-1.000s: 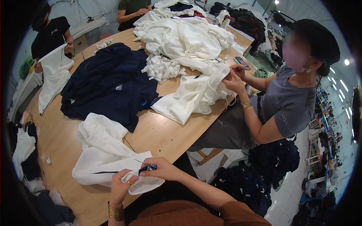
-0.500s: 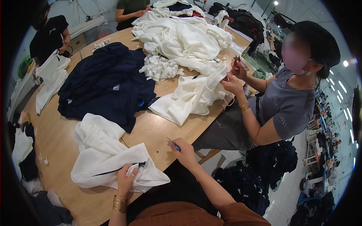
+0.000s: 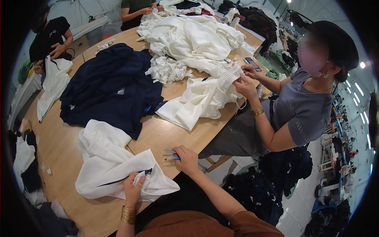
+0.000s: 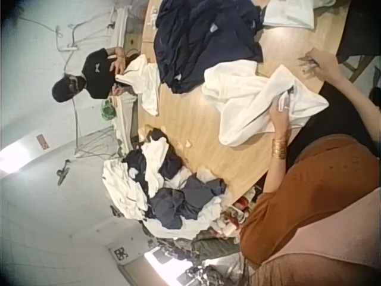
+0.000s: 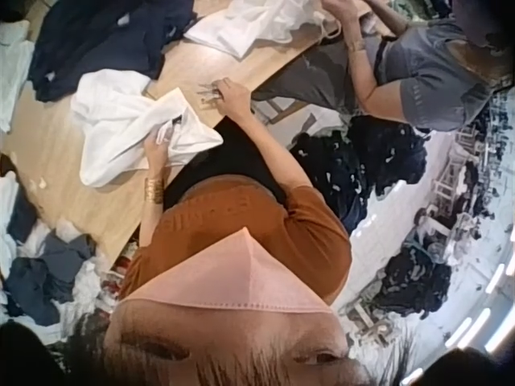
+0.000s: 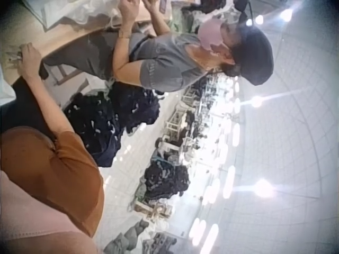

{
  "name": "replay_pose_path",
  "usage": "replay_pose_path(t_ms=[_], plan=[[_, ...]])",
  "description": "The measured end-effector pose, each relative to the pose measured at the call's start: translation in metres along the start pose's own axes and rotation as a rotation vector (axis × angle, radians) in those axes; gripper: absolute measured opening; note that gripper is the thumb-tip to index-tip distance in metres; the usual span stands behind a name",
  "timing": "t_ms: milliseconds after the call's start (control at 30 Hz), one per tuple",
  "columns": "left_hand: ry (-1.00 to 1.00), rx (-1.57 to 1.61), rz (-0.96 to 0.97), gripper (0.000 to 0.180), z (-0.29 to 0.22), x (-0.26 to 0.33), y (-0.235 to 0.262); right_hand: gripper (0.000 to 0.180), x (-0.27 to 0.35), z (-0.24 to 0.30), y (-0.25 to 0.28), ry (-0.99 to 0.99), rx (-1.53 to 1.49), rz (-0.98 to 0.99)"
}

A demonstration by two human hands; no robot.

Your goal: Inspecting garments for quality and trimming loose threads using a thread clipper.

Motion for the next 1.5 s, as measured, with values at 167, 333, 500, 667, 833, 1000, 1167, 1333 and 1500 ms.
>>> replay_pose_path(t_ms=[167, 333, 500, 667, 833, 1000, 1167, 1333, 1500], plan=[[0.022, 0.048, -0.01, 0.012, -0.008, 0.0, -0.003, 0.018, 0.001, -0.002, -0.003, -0.014, 0.011, -0.017], [0.018, 0.037, -0.01, 0.012, -0.007, 0.001, -0.003, 0.019, 0.001, -0.002, -0.003, -0.011, 0.01, -0.024], [-0.064, -0.077, -0.031, 0.014, -0.008, 0.002, 0.0, 0.019, 0.0, -0.001, -0.003, -0.017, -0.019, -0.012], [-0.082, -0.094, -0.023, 0.014, -0.007, 0.001, -0.002, 0.019, 0.0, 0.001, 0.002, -0.018, -0.021, -0.015], [-0.102, -0.184, -0.022, 0.012, -0.003, 0.001, -0.004, 0.021, 0.001, -0.01, 0.019, 0.001, -0.112, 0.036], [-0.026, 0.032, -0.088, 0.012, -0.019, 0.005, -0.003, 0.009, 0.0, -0.035, 0.148, -0.04, -0.106, -0.337], [-0.072, -0.066, -0.017, 0.012, -0.002, 0.001, -0.003, 0.019, 0.034, -0.089, 0.269, -0.167, -0.076, -0.758], [-0.06, -0.024, -0.02, 0.013, -0.001, 0.004, 0.0, 0.03, 0.054, -0.1, 0.287, -0.326, -0.18, -0.803], [-0.089, 0.006, -0.034, 0.013, 0.001, 0.003, 0.0, 0.026, 0.044, -0.07, 0.235, -0.311, -0.187, -0.531]])
Point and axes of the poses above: each hand's wrist, its own x-axis away from the middle knuckle, its own y-axis out of the back of the hand, z = x × y, the point moved 7 cm from there along -x, towards the middle knuckle, and after that the axes turned 9 degrees about -y, right-handed, at the moved point
